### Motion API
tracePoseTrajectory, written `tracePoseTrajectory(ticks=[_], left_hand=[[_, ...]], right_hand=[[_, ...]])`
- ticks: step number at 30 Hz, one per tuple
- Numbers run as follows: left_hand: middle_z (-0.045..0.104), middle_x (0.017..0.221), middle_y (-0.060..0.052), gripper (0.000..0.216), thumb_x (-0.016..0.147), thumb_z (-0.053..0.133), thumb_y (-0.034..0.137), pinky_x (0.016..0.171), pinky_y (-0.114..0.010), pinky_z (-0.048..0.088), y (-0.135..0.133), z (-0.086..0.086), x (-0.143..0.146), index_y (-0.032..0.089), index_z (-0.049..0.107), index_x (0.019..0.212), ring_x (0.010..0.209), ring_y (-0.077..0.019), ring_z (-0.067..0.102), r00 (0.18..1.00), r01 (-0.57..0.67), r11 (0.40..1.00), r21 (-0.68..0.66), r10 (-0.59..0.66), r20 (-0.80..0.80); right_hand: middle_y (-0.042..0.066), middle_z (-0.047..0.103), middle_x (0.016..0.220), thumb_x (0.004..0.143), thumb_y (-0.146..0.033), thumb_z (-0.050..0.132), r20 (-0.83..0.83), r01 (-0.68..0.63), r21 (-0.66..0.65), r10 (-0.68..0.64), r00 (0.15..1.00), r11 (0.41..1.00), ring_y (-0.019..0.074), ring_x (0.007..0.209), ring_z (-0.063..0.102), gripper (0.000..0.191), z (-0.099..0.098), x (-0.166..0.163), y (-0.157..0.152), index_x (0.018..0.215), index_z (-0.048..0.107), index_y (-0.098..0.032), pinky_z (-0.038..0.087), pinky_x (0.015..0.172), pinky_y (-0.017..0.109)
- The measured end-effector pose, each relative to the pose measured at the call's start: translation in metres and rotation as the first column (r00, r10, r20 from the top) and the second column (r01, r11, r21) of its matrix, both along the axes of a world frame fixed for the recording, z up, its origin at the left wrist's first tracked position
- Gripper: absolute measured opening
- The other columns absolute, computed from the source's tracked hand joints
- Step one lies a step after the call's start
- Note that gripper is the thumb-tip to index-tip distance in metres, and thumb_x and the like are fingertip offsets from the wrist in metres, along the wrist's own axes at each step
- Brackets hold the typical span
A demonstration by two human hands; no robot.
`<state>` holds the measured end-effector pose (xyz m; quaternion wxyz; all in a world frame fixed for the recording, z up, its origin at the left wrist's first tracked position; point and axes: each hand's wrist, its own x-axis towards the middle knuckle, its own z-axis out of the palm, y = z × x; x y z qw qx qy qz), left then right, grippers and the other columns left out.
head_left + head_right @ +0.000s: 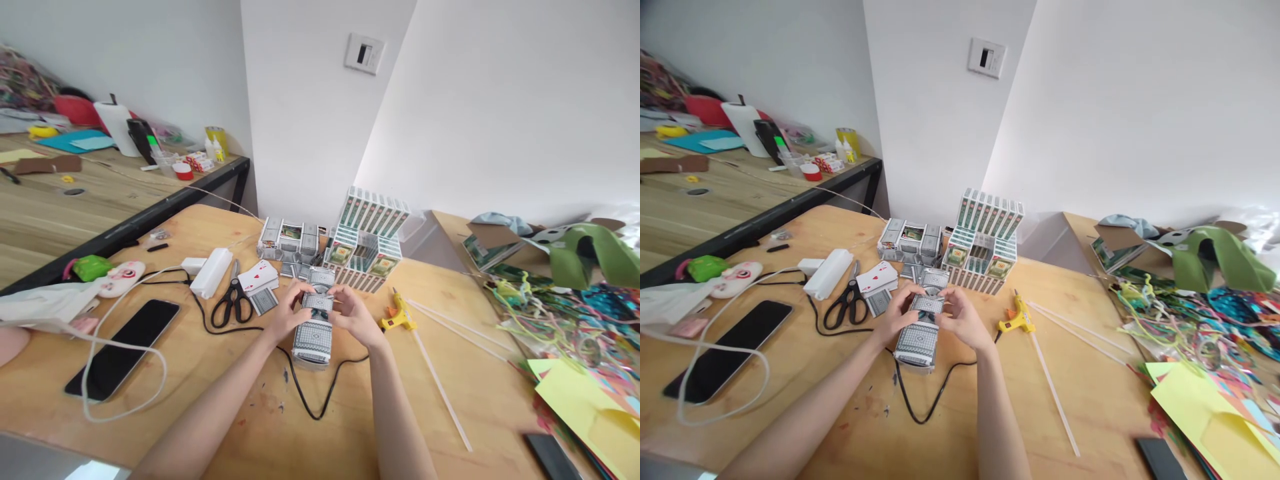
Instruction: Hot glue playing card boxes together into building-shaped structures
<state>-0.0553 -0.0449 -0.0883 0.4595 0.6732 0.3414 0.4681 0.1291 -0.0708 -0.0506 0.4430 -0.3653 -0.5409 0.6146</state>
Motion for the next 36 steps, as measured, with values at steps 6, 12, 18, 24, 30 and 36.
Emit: tracePoseTrajectory(ticks=[6,12,18,24,30,36], left_hand=[[0.045,0.104,-0.006,0.046,0.075,0.055,0.039,0.083,-0.034,0.039,-0.002,-0.007,-0.008,0.022,0.046,0.116,0.094,-0.0226,0.046,0.996,0.078,0.997,0.014,-0.079,0.053],[0.042,0.107,-0.008,0.045,0.079,0.055,0.045,0.088,-0.038,0.039,-0.003,-0.011,-0.008,0.023,0.051,0.117,0.101,-0.0259,0.045,0.998,0.058,0.997,0.048,-0.059,0.002],[0.039,0.109,-0.009,0.056,0.081,0.051,0.054,0.092,-0.042,0.040,-0.008,-0.012,-0.003,0.025,0.045,0.128,0.105,-0.0266,0.043,0.998,-0.050,0.975,0.216,0.059,-0.034],[0.022,0.136,-0.013,0.082,0.081,0.051,0.056,0.106,-0.051,0.028,-0.016,-0.012,0.006,0.030,0.010,0.147,0.130,-0.0342,0.026,0.967,-0.216,0.868,0.447,0.255,-0.027],[0.005,0.153,-0.010,0.080,0.084,0.045,0.056,0.111,-0.056,0.013,-0.018,-0.004,0.006,0.031,0.003,0.148,0.141,-0.0375,0.007,0.972,-0.173,0.856,0.487,0.230,-0.058],[0.002,0.156,-0.009,0.080,0.086,0.043,0.054,0.113,-0.054,0.008,-0.021,-0.001,0.003,0.027,0.001,0.149,0.142,-0.0355,0.001,0.984,-0.106,0.918,0.382,0.152,-0.093]], right_hand=[[0.000,0.059,0.093,0.069,-0.024,0.073,-0.061,-0.044,0.009,0.044,0.997,0.999,0.0138,0.082,0.059,0.054,0.006,-0.003,-0.001,0.112,0.041,-0.028,0.047,0.076,0.030],[0.001,0.063,0.094,0.067,-0.025,0.076,-0.132,-0.003,-0.030,-0.001,0.991,1.000,0.0142,0.077,0.061,0.061,0.006,-0.006,-0.001,0.115,0.039,-0.029,0.048,0.074,0.030],[0.001,0.064,0.088,0.068,-0.024,0.075,-0.198,-0.015,0.005,0.015,0.980,1.000,0.0154,0.074,0.061,0.072,0.006,-0.004,-0.002,0.126,0.033,-0.031,0.048,0.068,0.029],[-0.003,0.064,0.082,0.070,-0.017,0.074,-0.269,-0.028,0.068,0.045,0.962,0.997,0.0118,0.068,0.058,0.096,0.014,-0.002,-0.007,0.143,0.014,-0.034,0.045,0.065,0.025],[0.001,0.066,0.087,0.071,-0.021,0.073,-0.236,-0.048,0.057,0.060,0.970,0.997,0.0157,0.078,0.062,0.080,0.012,-0.002,-0.006,0.138,0.029,-0.029,0.047,0.066,0.027],[0.001,0.065,0.097,0.072,-0.021,0.072,-0.241,-0.015,0.052,0.027,0.970,0.999,0.0165,0.085,0.063,0.058,0.016,-0.006,-0.008,0.121,0.042,-0.031,0.049,0.070,0.029]])
